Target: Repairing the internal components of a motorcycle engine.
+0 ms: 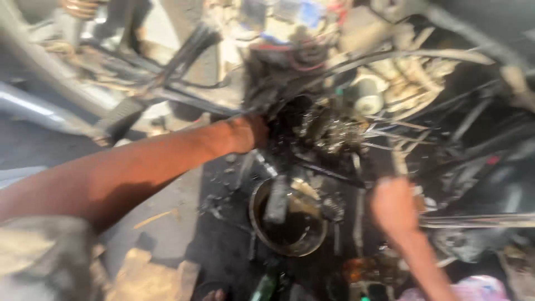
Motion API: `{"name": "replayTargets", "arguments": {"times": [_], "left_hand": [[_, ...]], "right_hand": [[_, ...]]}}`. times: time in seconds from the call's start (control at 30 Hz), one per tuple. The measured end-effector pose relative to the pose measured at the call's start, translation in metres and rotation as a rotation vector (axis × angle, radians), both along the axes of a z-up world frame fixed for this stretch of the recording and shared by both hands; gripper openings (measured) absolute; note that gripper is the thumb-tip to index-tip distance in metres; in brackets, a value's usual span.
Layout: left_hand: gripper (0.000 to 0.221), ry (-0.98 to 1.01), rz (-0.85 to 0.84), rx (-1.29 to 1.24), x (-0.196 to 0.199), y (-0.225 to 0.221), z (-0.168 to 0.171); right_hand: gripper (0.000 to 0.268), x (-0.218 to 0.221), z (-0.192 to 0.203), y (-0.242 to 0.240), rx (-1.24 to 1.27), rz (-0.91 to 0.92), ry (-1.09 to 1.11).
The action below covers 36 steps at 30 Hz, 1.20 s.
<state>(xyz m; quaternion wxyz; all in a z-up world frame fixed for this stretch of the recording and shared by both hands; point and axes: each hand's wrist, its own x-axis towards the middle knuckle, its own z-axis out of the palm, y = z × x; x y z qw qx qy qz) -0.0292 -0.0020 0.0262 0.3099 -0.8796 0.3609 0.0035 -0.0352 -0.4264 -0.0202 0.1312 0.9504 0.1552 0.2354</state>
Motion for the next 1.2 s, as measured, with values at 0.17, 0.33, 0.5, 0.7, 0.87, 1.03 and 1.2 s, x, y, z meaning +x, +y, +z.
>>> {"name": "replayTargets", "arguments": {"times": [0.17, 0.33, 0.5, 0.7, 0.87, 1.03, 1.2], "left_hand": [[0.031, 0.037, -0.029, 0.135, 0.038, -0.011, -0.05], [0.028, 0.094, 0.043, 0.09, -0.005, -0.003, -0.001], [0.031, 0.123, 0.099, 0.02, -0.001, -0.013, 0.015], [0.024, 0.097, 0.079, 0.042, 0.003, -0.013, 0.003], [0.022, 0.107, 0.083, -0.017, 0.01, -0.023, -0.003], [0.021, 0.061, 0.049, -0.008, 0.003, -0.011, -0.002], [0.025, 0.091, 0.11, 0.11, -0.014, -0.016, 0.021]], "right_hand": [[0.029, 0.014, 0.014, 0.019, -0.018, -0.007, 0.056], [0.027, -0.032, 0.023, 0.021, 0.014, 0.091, -0.015], [0.02, -0.002, 0.015, 0.027, -0.417, 0.024, 0.028], [0.02, -0.047, 0.075, 0.077, -0.067, 0.079, -0.032], [0.02, -0.009, 0.031, 0.038, -0.115, -0.004, 0.051], [0.021, -0.038, 0.056, 0.073, -0.052, -0.016, 0.113], [0.024, -0.042, 0.042, 0.058, 0.146, -0.075, 0.232]]}}
